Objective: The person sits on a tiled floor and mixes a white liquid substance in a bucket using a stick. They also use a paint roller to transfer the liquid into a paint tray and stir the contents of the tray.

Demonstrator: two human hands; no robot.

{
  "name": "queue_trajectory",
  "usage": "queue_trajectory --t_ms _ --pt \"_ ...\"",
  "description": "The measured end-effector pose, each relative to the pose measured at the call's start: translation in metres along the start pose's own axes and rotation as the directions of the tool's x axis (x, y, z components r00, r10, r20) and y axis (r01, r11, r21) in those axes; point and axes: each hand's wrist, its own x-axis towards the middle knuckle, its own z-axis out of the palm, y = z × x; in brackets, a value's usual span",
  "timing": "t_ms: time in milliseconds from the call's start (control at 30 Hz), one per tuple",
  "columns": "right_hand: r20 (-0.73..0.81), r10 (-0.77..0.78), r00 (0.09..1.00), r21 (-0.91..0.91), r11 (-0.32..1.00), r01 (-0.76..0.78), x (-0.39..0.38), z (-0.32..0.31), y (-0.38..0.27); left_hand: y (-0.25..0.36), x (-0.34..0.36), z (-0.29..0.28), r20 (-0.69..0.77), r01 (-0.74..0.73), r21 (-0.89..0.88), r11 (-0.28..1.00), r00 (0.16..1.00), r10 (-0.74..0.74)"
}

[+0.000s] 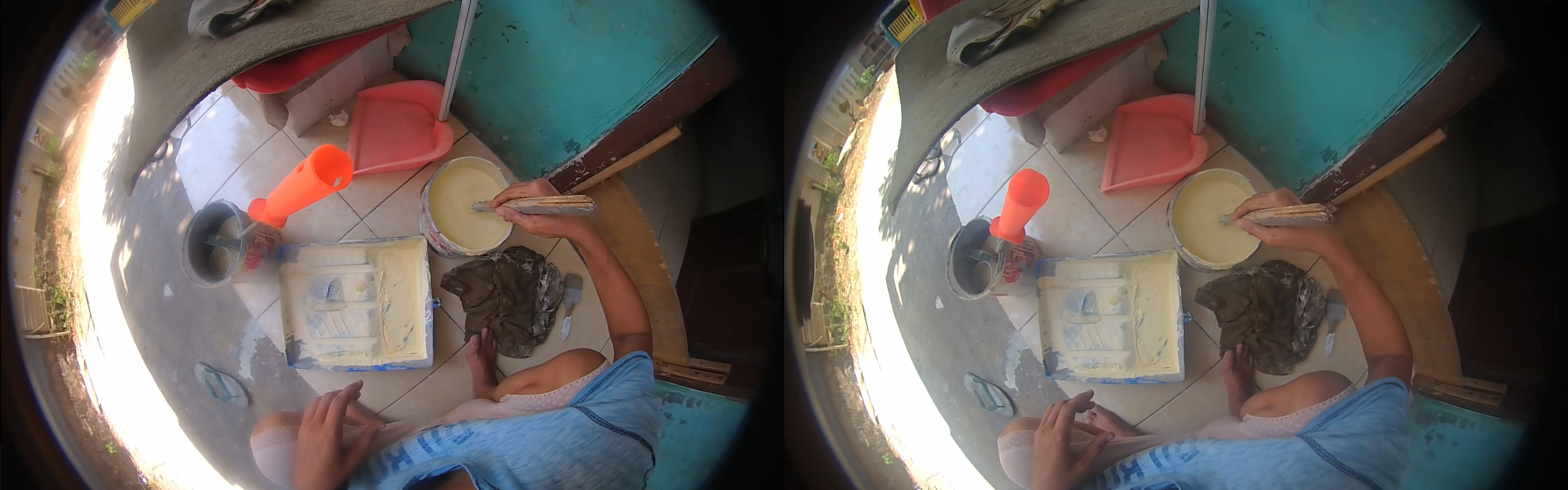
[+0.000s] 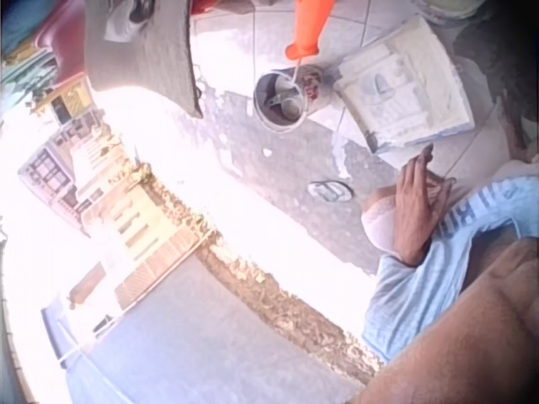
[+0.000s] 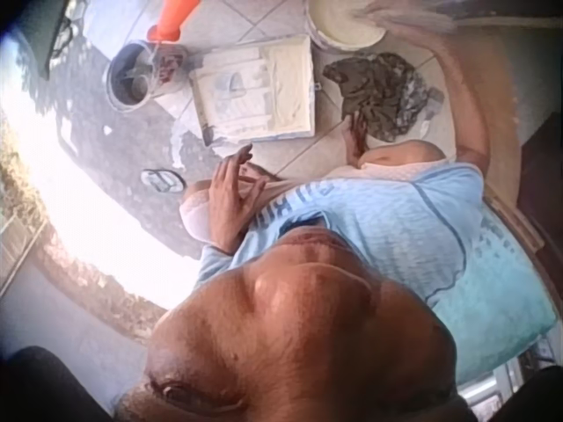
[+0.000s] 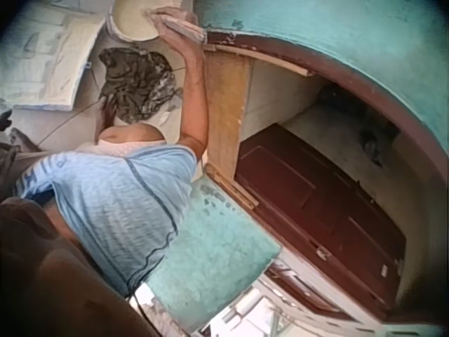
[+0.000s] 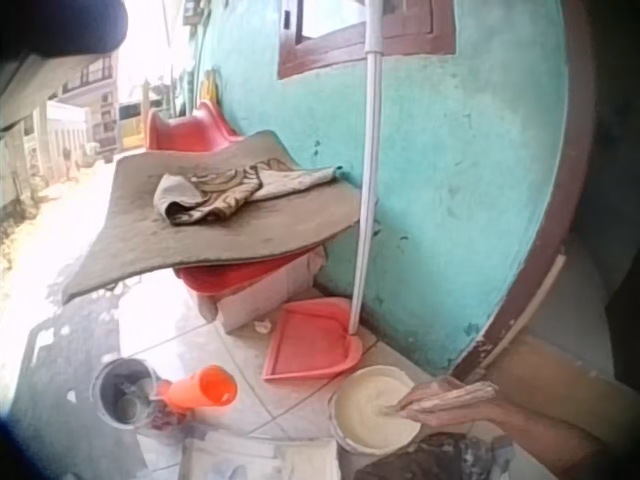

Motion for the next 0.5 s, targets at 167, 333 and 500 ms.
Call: queue_trajectory --t_ms 167,333,500 --pt "0.228 0.316 0.921 0.183 0.915 -0.359 -0.006 -0.026 -0.002 0.0 -0.002 -0.002 -0.005 -0.004 0.036 0.999 1.0 0.004" --pt "-0.03 0.186 0.982 -0.076 0.979 -0.188 -0.002 -0.022 0.01 0.001 -0.001 -0.002 -0.006 0.007 0.025 1.0 1.0 -0.007" --pt "0.137 0.1 0.985 0.161 0.979 -0.122 -0.005 -0.011 0.005 -0.001 0.0 -0.001 -0.007 0.006 0.022 1.0 1.0 -0.006"
